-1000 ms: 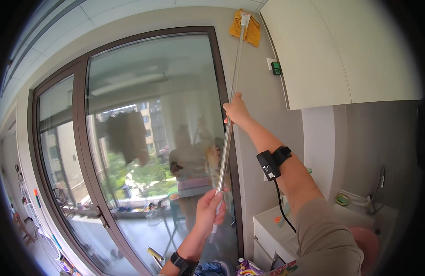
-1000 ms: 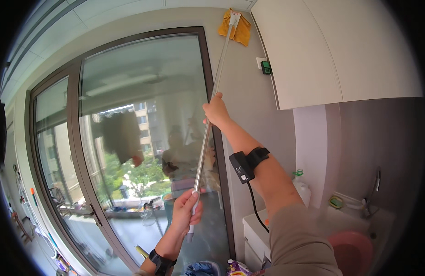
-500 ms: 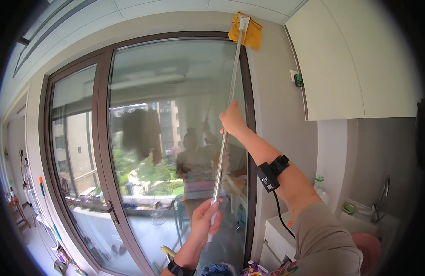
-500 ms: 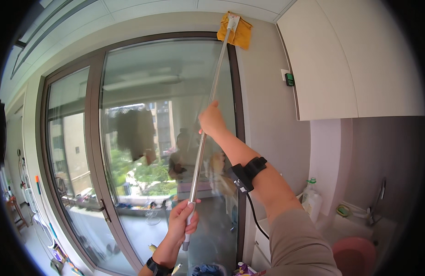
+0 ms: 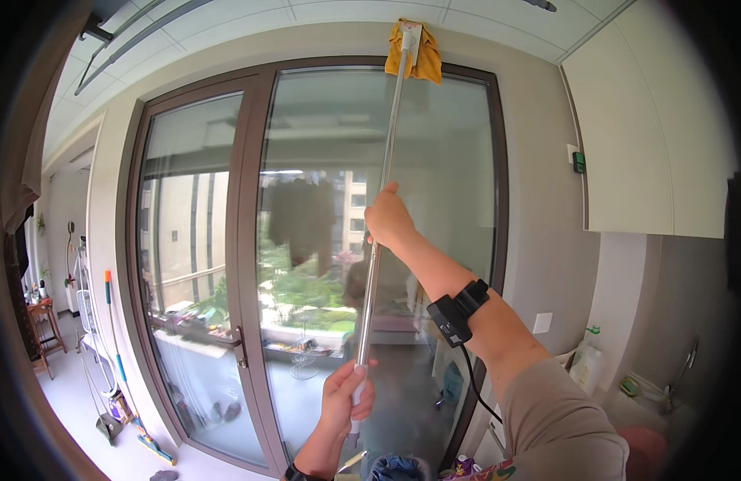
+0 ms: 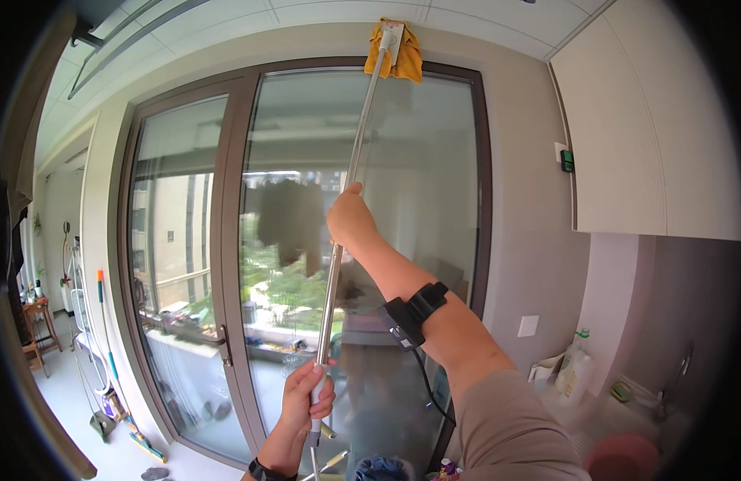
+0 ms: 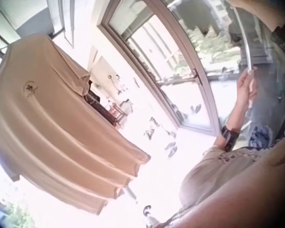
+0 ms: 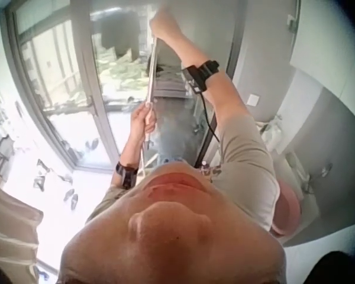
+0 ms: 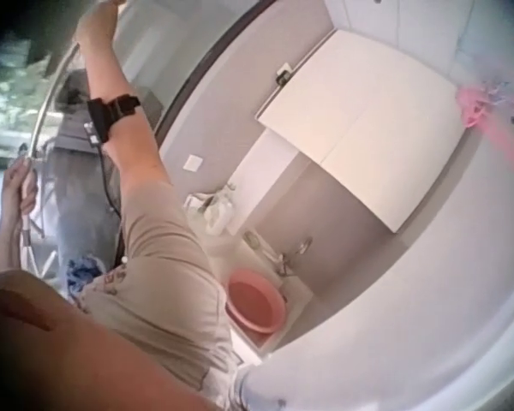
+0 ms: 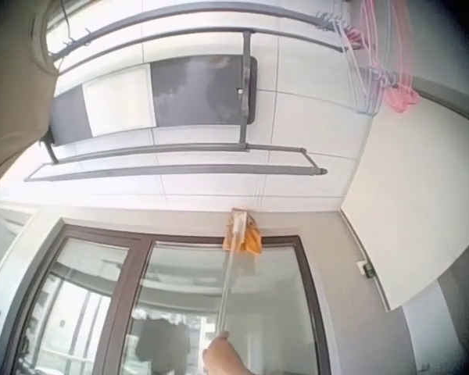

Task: Using a long-handled squeegee to clean glass doors and high surfaces on a balcony.

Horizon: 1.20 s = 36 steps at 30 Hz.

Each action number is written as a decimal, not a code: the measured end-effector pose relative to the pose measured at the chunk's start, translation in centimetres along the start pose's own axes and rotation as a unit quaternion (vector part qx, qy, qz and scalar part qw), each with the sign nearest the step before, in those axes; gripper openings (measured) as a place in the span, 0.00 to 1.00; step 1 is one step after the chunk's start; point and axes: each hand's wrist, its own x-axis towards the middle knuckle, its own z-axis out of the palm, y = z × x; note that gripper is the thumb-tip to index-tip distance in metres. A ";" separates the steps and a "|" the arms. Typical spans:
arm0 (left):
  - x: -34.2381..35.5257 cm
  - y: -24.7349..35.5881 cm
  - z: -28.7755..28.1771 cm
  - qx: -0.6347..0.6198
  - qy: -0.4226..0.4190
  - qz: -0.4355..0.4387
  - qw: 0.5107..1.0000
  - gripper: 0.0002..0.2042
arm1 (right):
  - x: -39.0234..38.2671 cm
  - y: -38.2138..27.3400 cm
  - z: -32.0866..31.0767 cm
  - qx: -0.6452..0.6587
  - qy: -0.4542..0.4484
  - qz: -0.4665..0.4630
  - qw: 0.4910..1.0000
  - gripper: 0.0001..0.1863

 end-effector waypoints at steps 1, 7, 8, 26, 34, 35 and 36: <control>-0.6 0.5 -0.5 0.000 0.007 0.004 1.000 0.14 | 0.6 -0.9 1.0 0.005 -0.004 -0.006 1.000 0.27; -3.1 3.6 -3.0 -0.057 0.023 0.026 0.998 0.15 | 2.7 -9.9 4.5 -0.130 -0.054 -0.078 0.987 0.33; -3.5 4.0 -3.7 -0.058 0.031 0.030 0.997 0.15 | 2.7 -12.3 5.2 -0.089 -0.077 -0.037 0.992 0.30; -2.0 -1.2 -1.3 -0.128 -0.088 -0.078 0.985 0.20 | -2.2 -11.5 1.0 0.057 -0.098 0.088 0.990 0.19; -0.2 -6.0 2.4 -0.082 -0.116 -0.151 0.978 0.19 | -6.1 -1.7 -4.5 0.075 -0.027 0.132 0.988 0.15; 0.0 -6.3 3.0 -0.080 -0.118 -0.156 0.977 0.19 | -6.7 -0.7 -5.4 0.097 -0.029 0.158 0.982 0.15; 0.2 -6.6 3.8 -0.075 -0.120 -0.165 0.976 0.19 | -7.2 0.3 -6.2 0.097 -0.026 0.163 0.982 0.15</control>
